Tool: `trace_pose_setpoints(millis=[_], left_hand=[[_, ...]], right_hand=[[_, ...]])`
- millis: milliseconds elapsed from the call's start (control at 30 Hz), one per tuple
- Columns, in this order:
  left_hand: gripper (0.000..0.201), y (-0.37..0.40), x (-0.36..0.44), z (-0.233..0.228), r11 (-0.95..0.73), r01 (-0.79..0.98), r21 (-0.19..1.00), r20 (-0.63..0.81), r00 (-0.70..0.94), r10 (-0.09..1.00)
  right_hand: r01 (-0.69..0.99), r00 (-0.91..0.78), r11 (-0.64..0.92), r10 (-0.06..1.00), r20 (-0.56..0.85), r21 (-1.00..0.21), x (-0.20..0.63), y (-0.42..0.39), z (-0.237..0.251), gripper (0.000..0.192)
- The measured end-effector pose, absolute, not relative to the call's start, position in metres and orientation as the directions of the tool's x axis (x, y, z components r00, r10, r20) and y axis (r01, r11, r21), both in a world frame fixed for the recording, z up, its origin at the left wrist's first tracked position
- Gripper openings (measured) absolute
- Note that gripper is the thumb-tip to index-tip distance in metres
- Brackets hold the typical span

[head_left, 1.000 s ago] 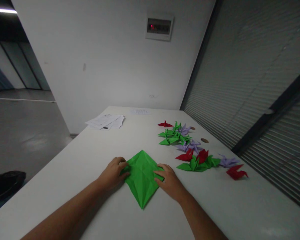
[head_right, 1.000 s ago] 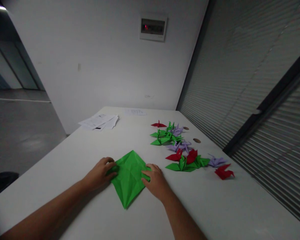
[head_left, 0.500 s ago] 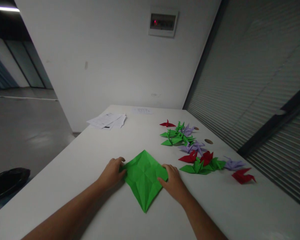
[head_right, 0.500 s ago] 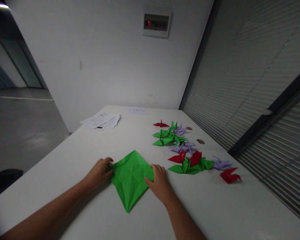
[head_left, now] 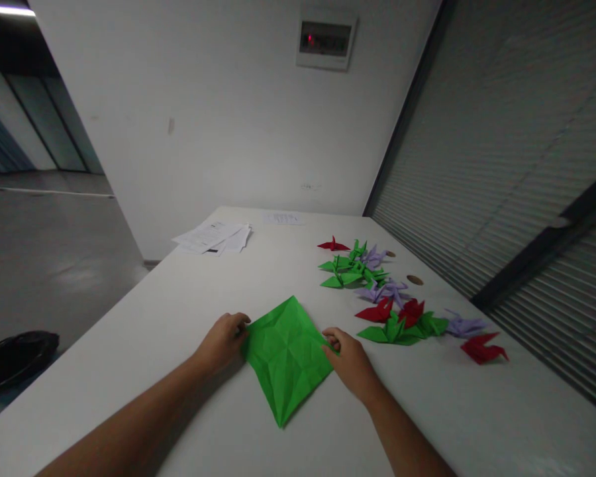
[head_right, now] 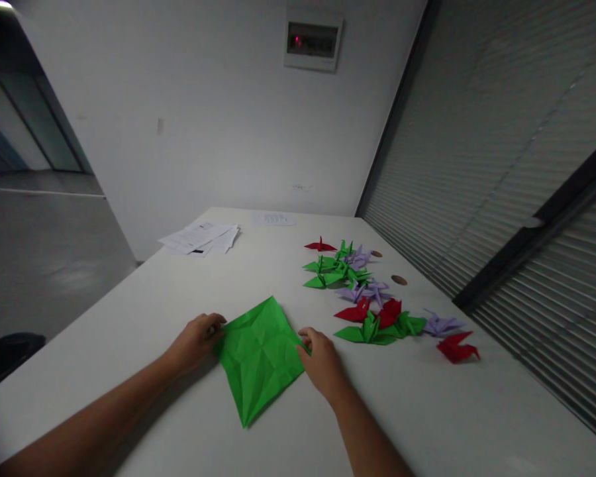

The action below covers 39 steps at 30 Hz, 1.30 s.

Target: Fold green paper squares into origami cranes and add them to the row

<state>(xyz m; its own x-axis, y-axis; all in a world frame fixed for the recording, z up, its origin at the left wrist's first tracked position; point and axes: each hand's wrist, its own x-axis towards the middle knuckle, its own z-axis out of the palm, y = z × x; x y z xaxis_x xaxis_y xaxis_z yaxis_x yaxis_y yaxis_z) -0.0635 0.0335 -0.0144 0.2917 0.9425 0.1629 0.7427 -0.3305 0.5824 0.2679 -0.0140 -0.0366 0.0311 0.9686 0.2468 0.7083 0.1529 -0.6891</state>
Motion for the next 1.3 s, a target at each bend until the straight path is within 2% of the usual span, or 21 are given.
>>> trace_pose_setpoints(millis=[200,367,467,567,700,800,900,1033,1133,1233,1300], left_hand=[[0.022,0.037,-0.068,-0.015,-0.29,0.639,0.712,0.126,0.291,0.948],[0.023,0.039,-0.073,-0.017,-0.264,0.5,0.825,0.081,0.358,0.93],[0.021,0.037,-0.075,-0.014,-0.239,0.404,0.883,0.04,0.442,0.896],[0.021,0.036,-0.076,-0.012,-0.232,0.359,0.904,0.022,0.503,0.864],[0.027,0.034,-0.074,-0.013,-0.252,0.369,0.895,0.027,0.519,0.855],[0.024,0.031,-0.068,-0.015,-0.209,0.391,0.896,-0.007,0.484,0.875],[0.021,0.028,-0.062,-0.017,-0.161,0.382,0.91,-0.012,0.411,0.912],[0.024,0.028,-0.056,-0.02,-0.083,0.285,0.955,-0.018,0.336,0.942],[0.027,0.03,-0.056,-0.023,-0.037,0.238,0.971,-0.036,0.298,0.954],[0.027,0.031,-0.056,-0.026,-0.012,0.226,0.974,-0.055,0.288,0.956],[0.025,0.033,-0.057,-0.027,-0.032,0.301,0.953,-0.058,0.285,0.957]], right_hand=[[0.59,0.069,0.159,0.967,0.245,-0.792,0.273,-0.012,-0.028,0.022],[0.338,0.107,0.118,0.981,0.163,-0.934,0.276,-0.01,-0.028,0.032],[0.189,0.128,0.073,0.987,0.098,-0.979,0.277,-0.011,-0.026,0.038],[0.133,0.068,0.037,0.997,0.047,-0.99,0.277,-0.012,-0.027,0.041],[0.162,-0.018,0.006,1.0,0.004,-0.987,0.275,-0.011,-0.033,0.045],[0.164,0.009,0.016,1.0,0.017,-0.986,0.27,-0.013,-0.034,0.043],[0.037,0.072,0.001,0.997,0.003,-0.999,0.263,-0.016,-0.032,0.048],[-0.136,0.12,-0.062,0.99,-0.079,-0.989,0.26,-0.018,-0.03,0.061],[-0.098,0.123,-0.124,0.983,-0.136,-0.987,0.26,-0.018,-0.031,0.06],[0.039,0.1,-0.141,0.986,-0.137,-0.989,0.258,-0.017,-0.035,0.052],[0.149,0.102,-0.154,0.985,-0.14,-0.977,0.256,-0.016,-0.038,0.046]])
